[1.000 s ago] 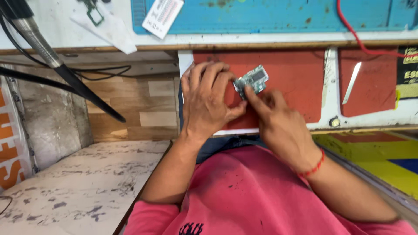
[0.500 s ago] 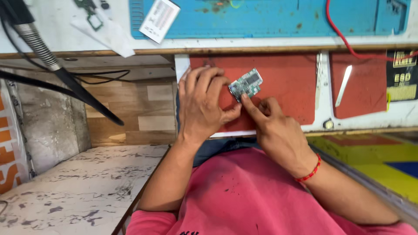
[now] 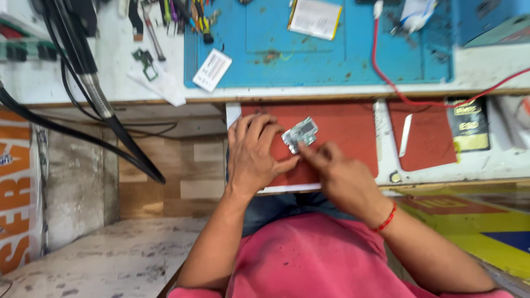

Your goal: The person repeatedly rubs a small electronic component on a red mat using a purple tool, likely to clean or remove residue. The person holds the component with one hand and scrubs it with the other, occasionally adjusting its position on the mat.

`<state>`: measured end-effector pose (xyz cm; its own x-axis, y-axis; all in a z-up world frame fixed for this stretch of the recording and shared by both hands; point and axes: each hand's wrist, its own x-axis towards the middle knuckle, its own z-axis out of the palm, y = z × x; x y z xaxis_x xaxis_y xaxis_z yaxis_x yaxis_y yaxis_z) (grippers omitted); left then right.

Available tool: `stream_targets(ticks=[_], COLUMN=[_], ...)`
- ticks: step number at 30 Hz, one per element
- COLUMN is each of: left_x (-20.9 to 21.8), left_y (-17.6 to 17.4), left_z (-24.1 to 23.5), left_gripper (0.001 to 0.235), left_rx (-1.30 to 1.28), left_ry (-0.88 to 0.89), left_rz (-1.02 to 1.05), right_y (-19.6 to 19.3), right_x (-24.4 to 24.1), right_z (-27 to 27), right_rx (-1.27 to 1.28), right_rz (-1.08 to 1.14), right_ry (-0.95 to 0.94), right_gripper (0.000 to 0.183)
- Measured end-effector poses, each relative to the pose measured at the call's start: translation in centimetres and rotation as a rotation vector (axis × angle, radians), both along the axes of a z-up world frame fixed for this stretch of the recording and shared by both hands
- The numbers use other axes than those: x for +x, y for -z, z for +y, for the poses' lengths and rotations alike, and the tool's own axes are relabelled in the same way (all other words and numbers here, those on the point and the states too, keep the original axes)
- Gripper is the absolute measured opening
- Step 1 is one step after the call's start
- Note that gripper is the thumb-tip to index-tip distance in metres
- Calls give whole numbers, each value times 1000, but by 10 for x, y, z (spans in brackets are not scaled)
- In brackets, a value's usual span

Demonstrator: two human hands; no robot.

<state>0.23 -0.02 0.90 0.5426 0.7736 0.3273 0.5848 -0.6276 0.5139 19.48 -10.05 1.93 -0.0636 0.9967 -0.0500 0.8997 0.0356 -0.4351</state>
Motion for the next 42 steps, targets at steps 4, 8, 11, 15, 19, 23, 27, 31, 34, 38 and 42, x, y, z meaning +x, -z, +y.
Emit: stream_targets(ticks=[4, 8, 11, 15, 19, 23, 27, 31, 34, 38, 42], left_x=[1, 2, 3, 0, 1, 0, 0, -2, -2, -2, -1], left_y=[-1, -4, 0, 1, -1, -1, 2, 3, 4, 3, 1], left_z=[-3, -4, -6, -6, -6, -7, -9, -5, -7, -8, -6], left_gripper=[47, 45, 46, 48, 46, 47, 47, 47, 47, 47, 48], left_rx=[20, 63, 59, 50, 27, 45, 30, 19, 38, 59, 66], left_ry=[-7, -3, -14, -29, -26, -28, -28, -38, -35, -25, -30], left_rz=[-21, 0, -14, -18, -43, -52, -54, -24, -45, -63, -62], right_y=[-3, -8, -5, 1, 0, -1, 1, 4, 3, 0, -1], right_x=[6, 4, 3, -2, 2, -1, 0, 1, 5, 8, 12], right_z=[4, 4, 3, -1, 4, 5, 2, 9, 12, 14, 20], right_rx=[-48, -70, -104, -60, -7, -49, -54, -51, -16, -97, -21], right_rz=[-54, -2, -26, 24, 48, 73, 23, 49, -24, -18, -23], right_ry=[137, -40, 38, -19, 167, 94, 120, 14, 155, 75, 75], right_gripper=[57, 66, 65, 66, 49, 55, 52, 56, 52, 61, 52])
